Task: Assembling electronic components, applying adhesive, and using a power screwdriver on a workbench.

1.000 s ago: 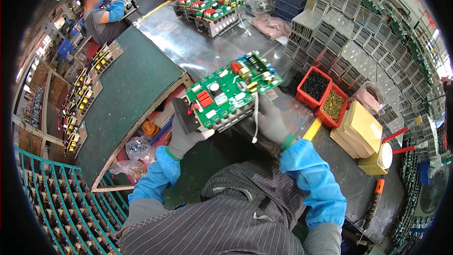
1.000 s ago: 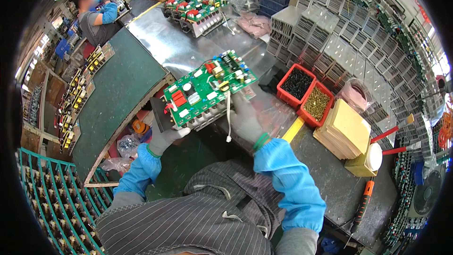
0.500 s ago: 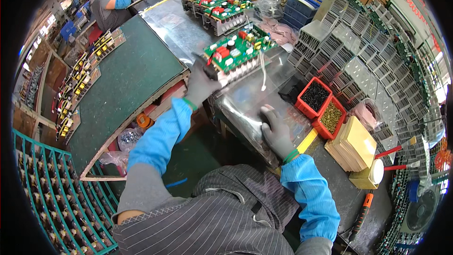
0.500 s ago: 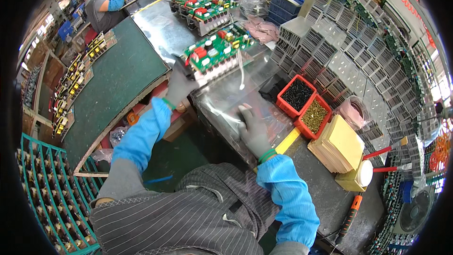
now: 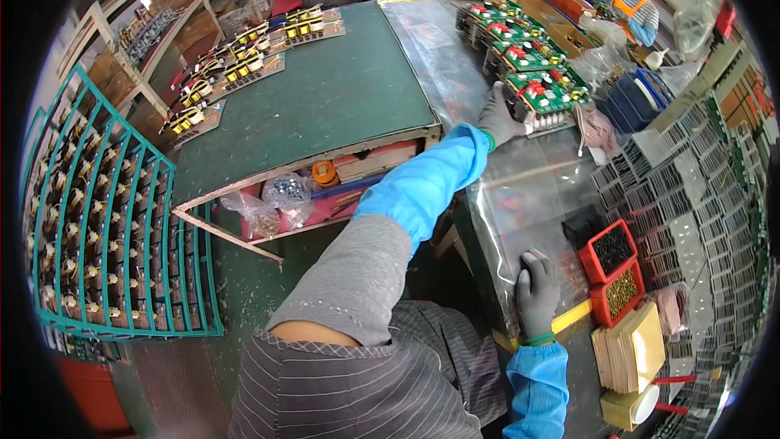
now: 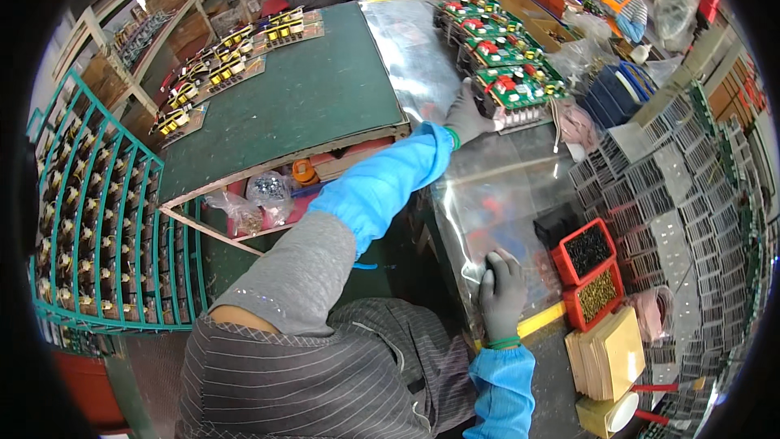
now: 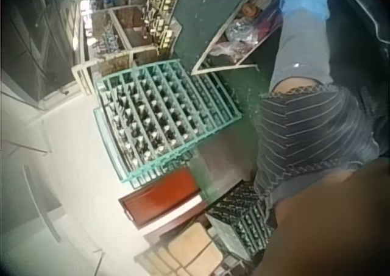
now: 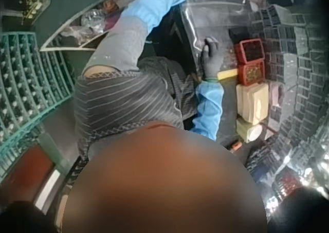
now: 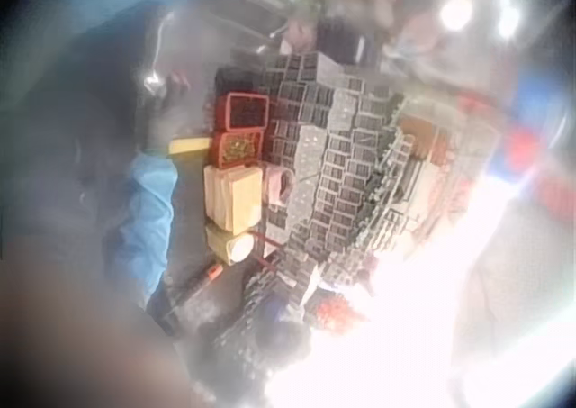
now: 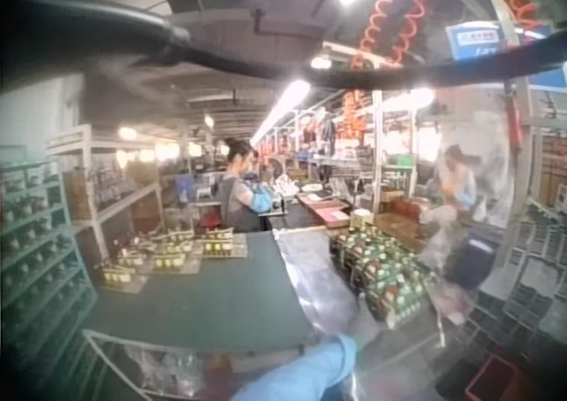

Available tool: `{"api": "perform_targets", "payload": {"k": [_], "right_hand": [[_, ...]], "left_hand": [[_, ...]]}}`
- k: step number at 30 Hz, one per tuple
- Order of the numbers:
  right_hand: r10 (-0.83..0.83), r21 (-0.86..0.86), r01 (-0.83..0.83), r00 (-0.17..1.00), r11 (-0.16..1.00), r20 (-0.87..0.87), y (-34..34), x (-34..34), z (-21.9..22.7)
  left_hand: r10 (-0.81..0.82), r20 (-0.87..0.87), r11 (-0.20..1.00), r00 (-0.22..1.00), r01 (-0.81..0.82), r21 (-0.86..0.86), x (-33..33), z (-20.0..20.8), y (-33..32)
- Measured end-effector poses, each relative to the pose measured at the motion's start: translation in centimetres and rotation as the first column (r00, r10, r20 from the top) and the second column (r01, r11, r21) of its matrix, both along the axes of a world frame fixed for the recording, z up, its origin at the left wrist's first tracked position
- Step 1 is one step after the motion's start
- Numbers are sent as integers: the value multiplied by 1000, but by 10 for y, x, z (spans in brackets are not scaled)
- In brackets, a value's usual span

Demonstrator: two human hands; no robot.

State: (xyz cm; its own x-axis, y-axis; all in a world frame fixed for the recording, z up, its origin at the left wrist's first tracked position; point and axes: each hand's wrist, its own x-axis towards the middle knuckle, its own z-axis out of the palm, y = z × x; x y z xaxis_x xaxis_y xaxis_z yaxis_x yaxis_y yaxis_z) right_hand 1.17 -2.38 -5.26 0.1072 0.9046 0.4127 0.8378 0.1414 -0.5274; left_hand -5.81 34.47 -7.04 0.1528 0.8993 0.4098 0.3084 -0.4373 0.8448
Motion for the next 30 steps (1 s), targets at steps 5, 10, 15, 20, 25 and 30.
{"api": "perform_targets", "payload": {"k": [5,10,15,20,25,30], "right_hand": [[-31,-9,31,1000,999,-2,-1,0,-4],[-27,-35,26,1000,999,-16,1,3,-2],[-52,-70,50,998,996,-22,1,1,1],[-38,-68,35,998,997,-48,0,-4,4],[-46,-91,43,998,995,-36,0,-1,5],[-54,-112,53,998,992,-10,0,-5,11]], "left_hand": [[-21,7,1000,1000,21,12,0,2,7],[64,-43,996,997,-66,-59,7,5,14],[117,-8,992,993,-117,45,10,0,29],[136,6,990,991,-136,38,-3,2,54],[81,50,996,995,-83,29,-15,17,68],[138,-48,990,989,-138,-8,-22,14,121]]}}
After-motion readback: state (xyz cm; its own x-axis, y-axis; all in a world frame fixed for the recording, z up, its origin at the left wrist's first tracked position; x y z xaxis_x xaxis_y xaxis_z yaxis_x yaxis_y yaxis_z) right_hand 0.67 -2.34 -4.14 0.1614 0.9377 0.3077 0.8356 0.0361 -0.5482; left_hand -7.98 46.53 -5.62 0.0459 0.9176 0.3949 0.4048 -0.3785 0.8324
